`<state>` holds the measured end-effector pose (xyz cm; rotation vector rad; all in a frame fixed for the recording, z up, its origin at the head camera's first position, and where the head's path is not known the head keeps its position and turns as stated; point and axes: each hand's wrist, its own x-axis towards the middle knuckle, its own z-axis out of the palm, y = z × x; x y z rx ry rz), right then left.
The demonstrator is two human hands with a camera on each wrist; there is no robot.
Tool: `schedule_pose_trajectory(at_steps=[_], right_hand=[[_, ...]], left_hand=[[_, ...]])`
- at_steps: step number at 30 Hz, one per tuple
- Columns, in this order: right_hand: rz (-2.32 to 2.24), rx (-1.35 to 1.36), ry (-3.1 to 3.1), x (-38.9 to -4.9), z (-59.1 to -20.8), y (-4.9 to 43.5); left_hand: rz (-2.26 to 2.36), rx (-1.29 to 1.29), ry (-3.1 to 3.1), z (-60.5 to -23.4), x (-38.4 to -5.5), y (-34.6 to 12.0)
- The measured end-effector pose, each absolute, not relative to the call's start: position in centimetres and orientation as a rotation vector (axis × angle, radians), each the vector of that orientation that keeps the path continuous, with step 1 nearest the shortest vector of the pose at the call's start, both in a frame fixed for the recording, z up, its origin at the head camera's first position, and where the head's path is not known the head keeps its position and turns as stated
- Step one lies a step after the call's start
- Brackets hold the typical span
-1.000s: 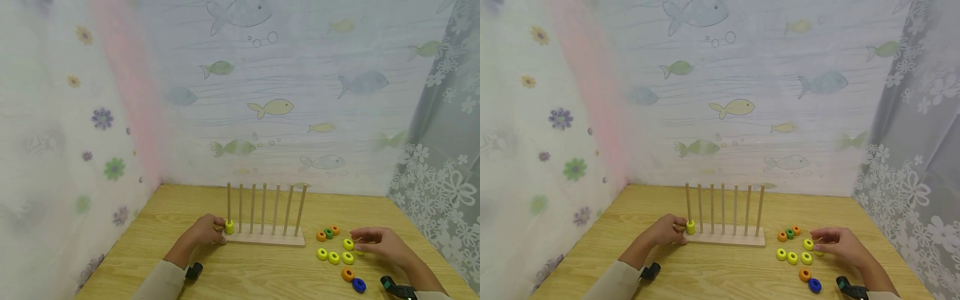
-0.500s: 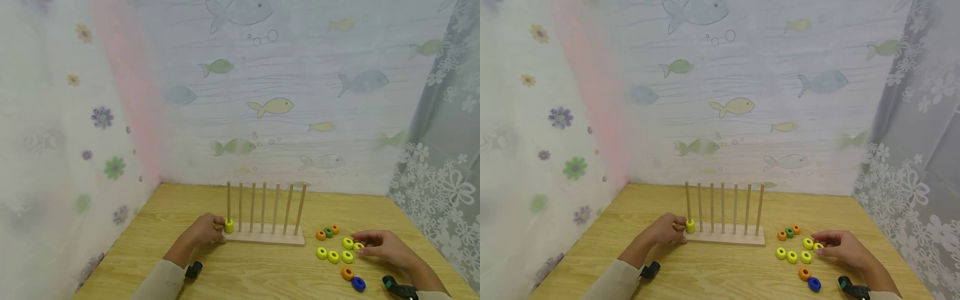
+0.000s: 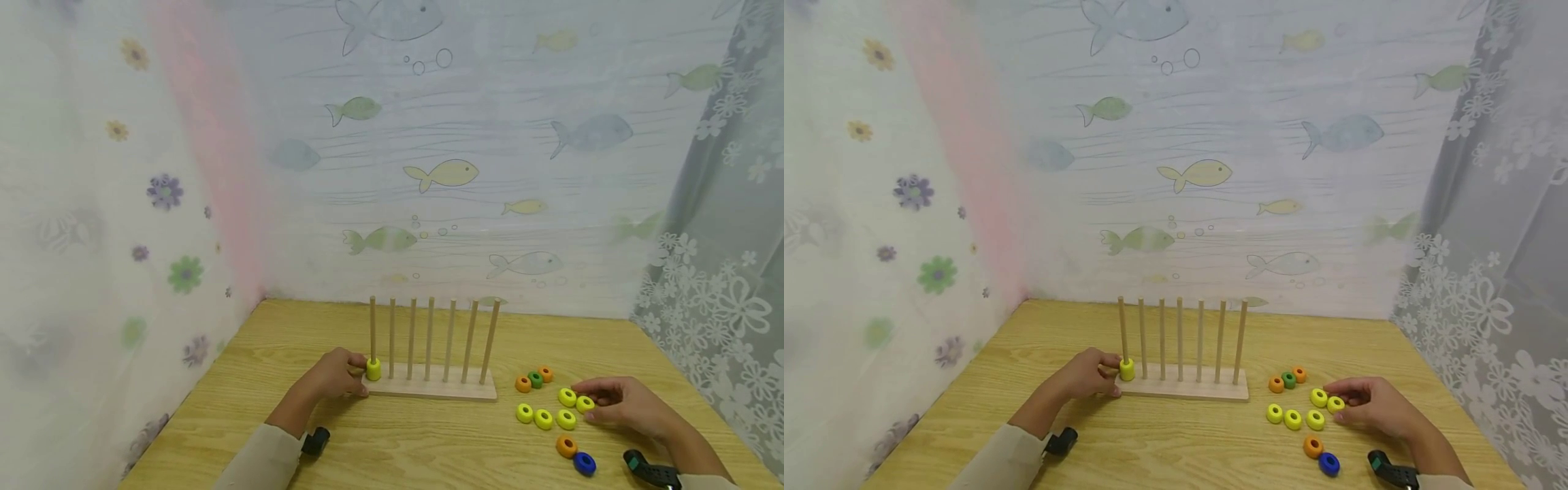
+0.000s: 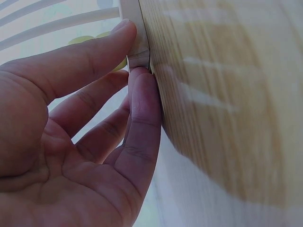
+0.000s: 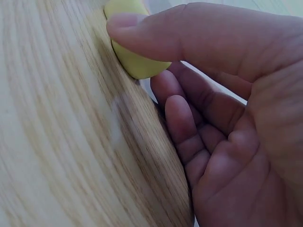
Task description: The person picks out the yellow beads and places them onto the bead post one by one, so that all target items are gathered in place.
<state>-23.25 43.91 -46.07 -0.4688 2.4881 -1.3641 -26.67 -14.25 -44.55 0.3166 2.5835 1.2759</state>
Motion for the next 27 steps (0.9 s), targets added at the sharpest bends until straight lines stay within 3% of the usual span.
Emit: schedule_pose_trajectory(at_steps=[27], right_hand=[[-1.290, -0.395, 2.591, -23.35, -45.88, 43.58]], left_hand=[[1.268, 0.355, 2.592, -44.52, -26.61, -14.42]])
